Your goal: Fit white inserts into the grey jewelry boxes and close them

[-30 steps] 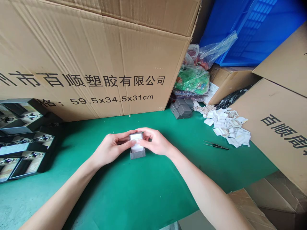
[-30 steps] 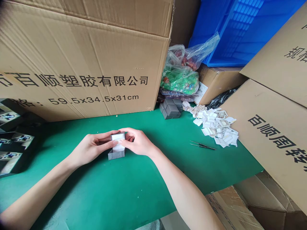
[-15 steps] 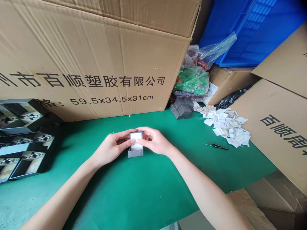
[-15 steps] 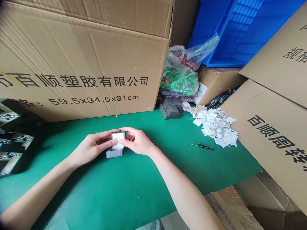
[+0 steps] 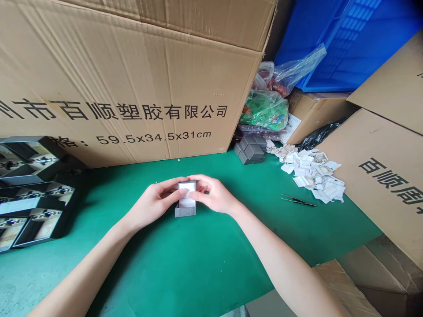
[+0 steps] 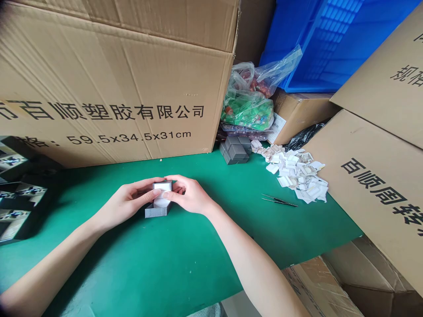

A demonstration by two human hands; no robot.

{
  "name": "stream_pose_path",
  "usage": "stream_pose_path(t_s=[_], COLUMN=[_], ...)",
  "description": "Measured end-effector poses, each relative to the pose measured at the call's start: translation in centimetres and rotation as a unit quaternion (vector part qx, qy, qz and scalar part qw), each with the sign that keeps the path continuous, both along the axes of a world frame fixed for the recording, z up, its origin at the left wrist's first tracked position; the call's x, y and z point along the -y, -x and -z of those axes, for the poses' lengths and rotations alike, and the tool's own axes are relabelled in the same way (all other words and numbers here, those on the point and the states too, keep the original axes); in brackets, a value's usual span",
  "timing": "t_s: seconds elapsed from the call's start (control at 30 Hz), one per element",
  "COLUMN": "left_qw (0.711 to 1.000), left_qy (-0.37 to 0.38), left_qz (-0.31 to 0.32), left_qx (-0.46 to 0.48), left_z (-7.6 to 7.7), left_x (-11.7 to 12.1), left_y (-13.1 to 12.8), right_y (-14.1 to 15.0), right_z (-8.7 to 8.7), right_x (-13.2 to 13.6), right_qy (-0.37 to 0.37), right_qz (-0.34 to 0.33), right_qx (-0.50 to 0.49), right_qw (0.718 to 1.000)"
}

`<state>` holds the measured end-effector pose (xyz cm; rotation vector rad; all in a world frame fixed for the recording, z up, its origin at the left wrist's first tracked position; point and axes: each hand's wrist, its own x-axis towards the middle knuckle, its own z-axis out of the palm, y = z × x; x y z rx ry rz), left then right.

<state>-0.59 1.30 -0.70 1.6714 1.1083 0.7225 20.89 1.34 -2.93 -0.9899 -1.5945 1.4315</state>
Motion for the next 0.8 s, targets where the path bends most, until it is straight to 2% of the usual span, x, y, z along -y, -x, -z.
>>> stream_pose_path(t_s=[0.47, 0.8], left_qw=[1.000, 1.000], left_qy=[-0.006, -0.007], left_qz=[-0.003, -0.028], left_qx=[-0.007, -0.004], left_z=[-0.46, -0.58], left_x=[0.18, 0.21], left_y=[-0.21, -0.37], right_y=[0.05, 0.03], right_z=[-0.01, -0.29], right_x=[0.04, 0.12], right_qy=[-0.008, 0.002], right_qz=[0.011, 0.015], right_qx=[0.013, 0.005], right_qw=[1.000, 1.000])
